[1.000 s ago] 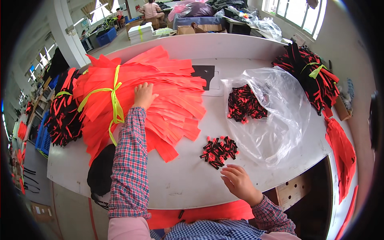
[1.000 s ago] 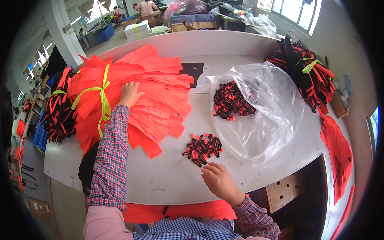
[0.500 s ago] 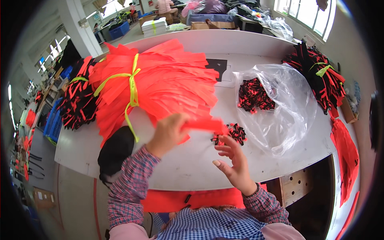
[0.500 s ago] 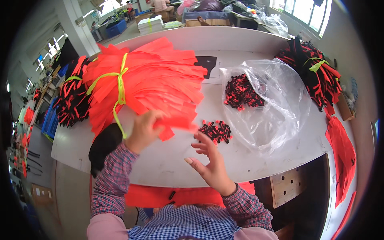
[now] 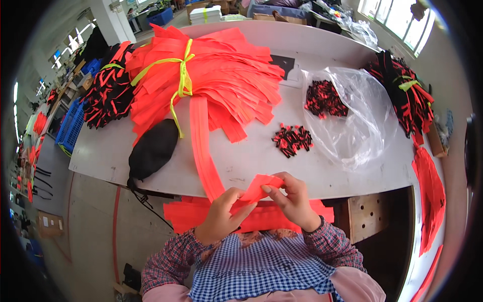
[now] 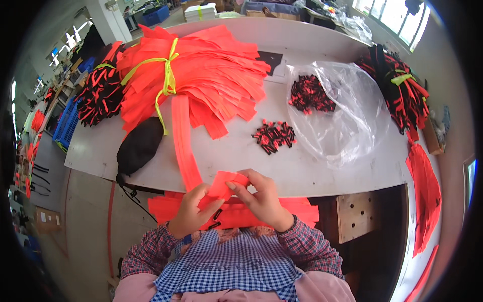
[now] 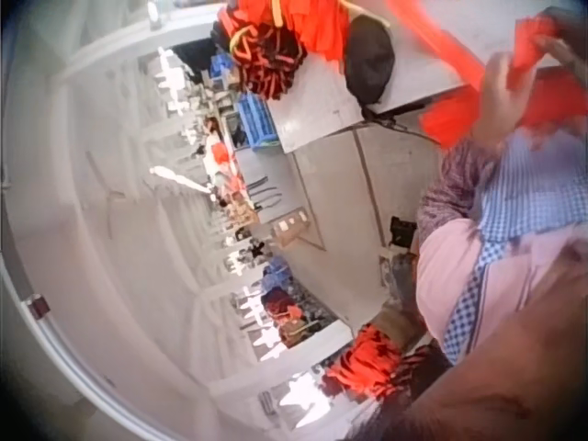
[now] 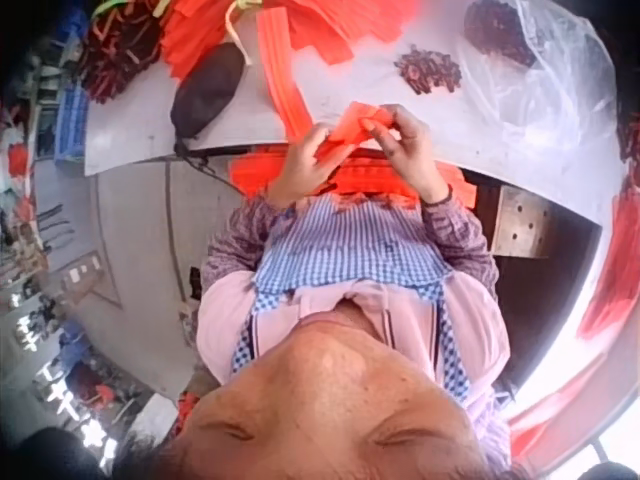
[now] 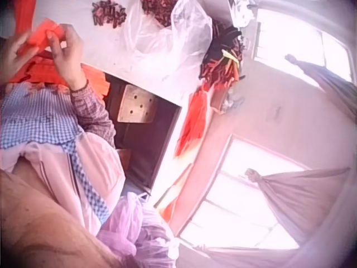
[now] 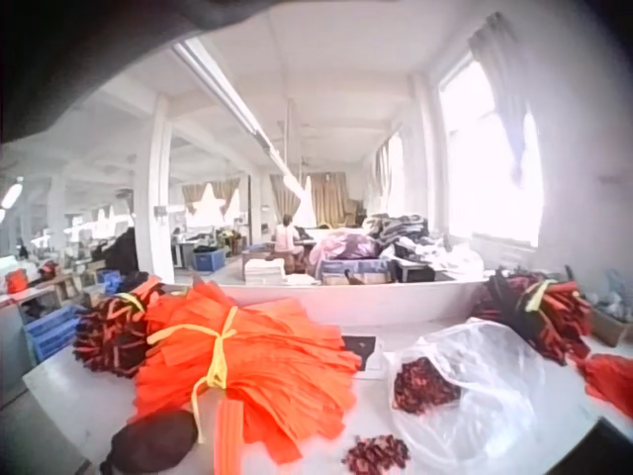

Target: The person attaches zipper pulls onto fabric straps by hand, taking straps from a bundle, sliding a zipper pull onto each strap, and placing the assembled straps into a stack.

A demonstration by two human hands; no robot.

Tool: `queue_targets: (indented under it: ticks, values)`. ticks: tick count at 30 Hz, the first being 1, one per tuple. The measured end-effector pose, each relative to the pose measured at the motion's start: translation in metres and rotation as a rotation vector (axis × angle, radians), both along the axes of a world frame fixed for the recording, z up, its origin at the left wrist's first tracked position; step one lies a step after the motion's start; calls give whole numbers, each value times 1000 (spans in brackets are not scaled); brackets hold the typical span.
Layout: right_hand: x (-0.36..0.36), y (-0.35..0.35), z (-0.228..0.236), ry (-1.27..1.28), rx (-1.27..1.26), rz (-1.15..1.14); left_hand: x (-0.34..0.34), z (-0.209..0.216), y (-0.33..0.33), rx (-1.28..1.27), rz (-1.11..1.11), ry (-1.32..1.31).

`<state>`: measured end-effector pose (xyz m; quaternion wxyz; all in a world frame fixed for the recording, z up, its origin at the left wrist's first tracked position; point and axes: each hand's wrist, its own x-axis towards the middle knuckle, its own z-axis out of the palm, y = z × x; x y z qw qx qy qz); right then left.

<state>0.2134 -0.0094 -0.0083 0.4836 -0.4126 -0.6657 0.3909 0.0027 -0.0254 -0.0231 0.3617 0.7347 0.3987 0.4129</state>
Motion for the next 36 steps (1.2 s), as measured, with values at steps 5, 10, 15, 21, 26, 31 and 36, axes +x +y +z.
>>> queue_targets:
  ticks: [5,10,15,21,26,31,36]
  values:
    - [-5,-10,2,-134,11,157,2,15,-13,-117,53,-134]
    - [-8,-16,2,-154,52,212,2,19,-11,-4,92,-88]
    - [-8,-17,0,-181,43,209,-1,19,-15,-35,78,-48]
    - [-17,-21,-22,-64,4,233,5,8,-19,132,141,39]
    - [-32,-32,-46,211,-243,175,7,-14,-13,485,167,199]
    - [-43,-38,-37,641,-661,178,5,-27,-10,648,205,296]
    - [-45,-38,-40,794,-859,125,10,-33,-10,605,236,298]
